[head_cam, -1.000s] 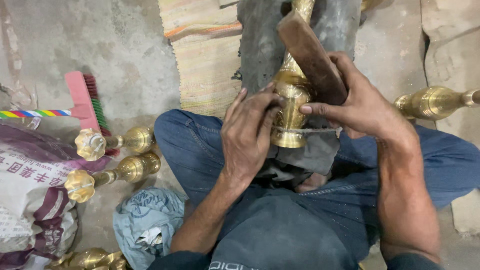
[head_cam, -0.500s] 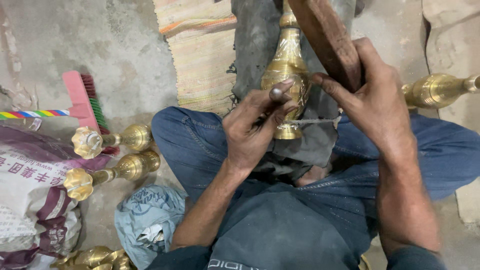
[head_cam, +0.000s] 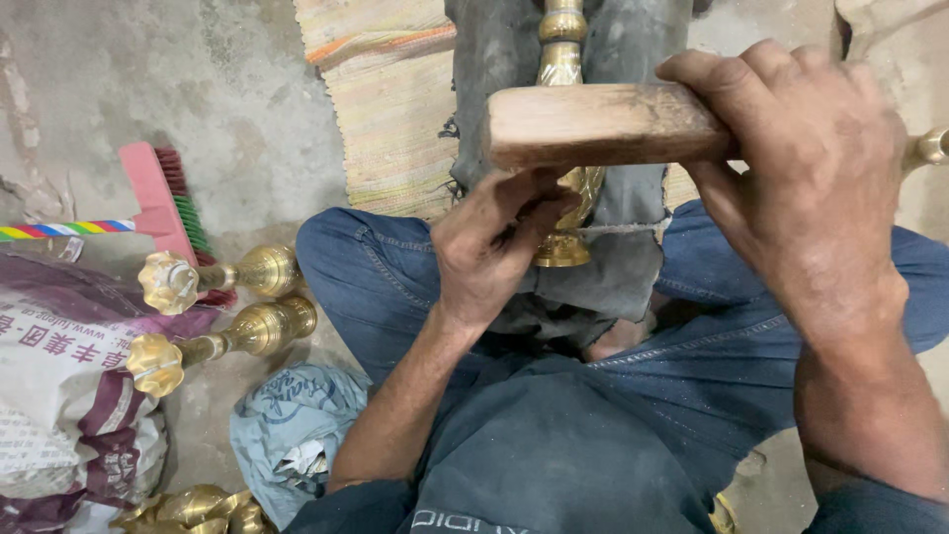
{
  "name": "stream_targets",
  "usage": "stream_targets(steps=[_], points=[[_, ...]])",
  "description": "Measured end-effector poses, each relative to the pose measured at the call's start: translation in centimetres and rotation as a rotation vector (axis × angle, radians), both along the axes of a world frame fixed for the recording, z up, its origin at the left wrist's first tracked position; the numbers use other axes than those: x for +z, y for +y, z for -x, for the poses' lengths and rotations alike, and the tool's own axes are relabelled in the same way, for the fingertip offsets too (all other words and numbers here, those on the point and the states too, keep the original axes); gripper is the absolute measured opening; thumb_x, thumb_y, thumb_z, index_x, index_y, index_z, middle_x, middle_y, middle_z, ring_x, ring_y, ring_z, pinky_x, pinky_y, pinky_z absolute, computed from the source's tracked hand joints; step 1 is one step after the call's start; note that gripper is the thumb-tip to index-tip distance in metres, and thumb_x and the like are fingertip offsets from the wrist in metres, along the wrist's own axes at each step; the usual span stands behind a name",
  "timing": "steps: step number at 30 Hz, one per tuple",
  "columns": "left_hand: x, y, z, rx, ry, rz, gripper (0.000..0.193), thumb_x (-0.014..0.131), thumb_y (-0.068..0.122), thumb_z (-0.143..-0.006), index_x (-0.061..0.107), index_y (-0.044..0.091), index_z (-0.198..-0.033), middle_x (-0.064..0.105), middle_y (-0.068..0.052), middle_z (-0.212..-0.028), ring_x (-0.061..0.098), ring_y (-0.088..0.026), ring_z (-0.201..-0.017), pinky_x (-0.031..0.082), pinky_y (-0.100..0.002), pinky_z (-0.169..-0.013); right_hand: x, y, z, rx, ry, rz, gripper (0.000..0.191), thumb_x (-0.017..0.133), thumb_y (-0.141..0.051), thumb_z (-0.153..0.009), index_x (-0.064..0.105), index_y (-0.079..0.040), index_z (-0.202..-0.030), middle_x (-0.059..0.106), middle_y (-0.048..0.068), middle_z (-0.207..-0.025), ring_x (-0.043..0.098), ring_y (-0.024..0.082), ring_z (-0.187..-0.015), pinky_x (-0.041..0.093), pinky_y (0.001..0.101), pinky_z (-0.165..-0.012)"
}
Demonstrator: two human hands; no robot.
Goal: The person sits on the floor with a brass vase held against a sandbag on their lap and hammers a decorative pattern into it, using a wooden mallet to strike a metal punch held against the vase surface. They reposition the punch and rotate the vase to continue the pattern along its body.
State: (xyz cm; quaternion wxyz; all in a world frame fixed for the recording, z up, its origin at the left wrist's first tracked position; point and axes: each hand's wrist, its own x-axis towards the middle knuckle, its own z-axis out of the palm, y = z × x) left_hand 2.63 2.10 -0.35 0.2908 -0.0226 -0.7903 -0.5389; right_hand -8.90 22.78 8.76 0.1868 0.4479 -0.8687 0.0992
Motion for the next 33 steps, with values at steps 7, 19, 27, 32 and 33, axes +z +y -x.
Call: stream_targets(steps=[7, 19, 27, 32, 33], points=[[-0.2, -0.3, 0.1, 0.023, -0.065, 0.065, 0.021, 0.081, 0.003, -0.096, 0.073, 0.003, -0.115, 0.076, -0.008, -0.102, 0.076, -0.015, -0.086, 0.06, -0.028, -0.069, 1.8, 0.2, -0.2, -0.02, 0.072, -0.148, 0.034, 0.082, -0.009, -0.09, 0.067, -0.012, -0.121, 0.061, 0.002, -0.099, 0.058, 0.021, -0.094, 0.044, 0.0352, -0.089], [0.5, 0.0, 0.4, 0.01, -0.065, 0.121, 0.023, 0.078, 0.012, -0.098, 0.071, 0.006, -0.119, 0.075, -0.007, -0.107, 0.076, -0.017, -0.089, 0.063, -0.029, -0.074, 2.4, 0.9, 0.0, -0.07, -0.158, -0.049, 0.027, 0.077, -0.006, -0.095, 0.062, -0.005, -0.118, 0.06, 0.008, -0.105, 0.06, 0.021, -0.1, 0.048, 0.0311, -0.089], [-0.1, -0.1, 0.2, 0.011, -0.047, 0.201, 0.023, 0.08, 0.013, -0.098, 0.073, 0.007, -0.119, 0.076, -0.006, -0.103, 0.077, -0.017, -0.086, 0.062, -0.031, -0.074, 3.7, -0.4, -0.3, -0.025, -0.065, -0.133, 0.033, 0.089, 0.0, -0.089, 0.065, -0.004, -0.113, 0.064, 0.012, -0.105, 0.064, 0.027, -0.1, 0.051, 0.0373, -0.092], [-0.3, -0.6, 0.2, 0.005, -0.06, 0.232, 0.017, 0.079, 0.012, -0.101, 0.074, 0.009, -0.117, 0.076, -0.006, -0.1, 0.078, -0.015, -0.084, 0.062, -0.029, -0.072, 3.7, -0.3, -0.2, 0.003, -0.111, -0.082, 0.043, 0.088, 0.005, -0.079, 0.068, -0.001, -0.116, 0.064, 0.015, -0.103, 0.064, 0.032, -0.098, 0.051, 0.0411, -0.09], [-0.3, -0.5, 0.2, 0.008, -0.072, 0.225, 0.018, 0.08, 0.013, -0.1, 0.074, 0.009, -0.117, 0.076, -0.006, -0.098, 0.077, -0.015, -0.083, 0.061, -0.03, -0.072, 3.6, -0.2, -0.1, 0.001, -0.165, -0.043, 0.042, 0.088, 0.006, -0.081, 0.067, 0.0, -0.117, 0.063, 0.016, -0.104, 0.064, 0.031, -0.098, 0.051, 0.0407, -0.09]])
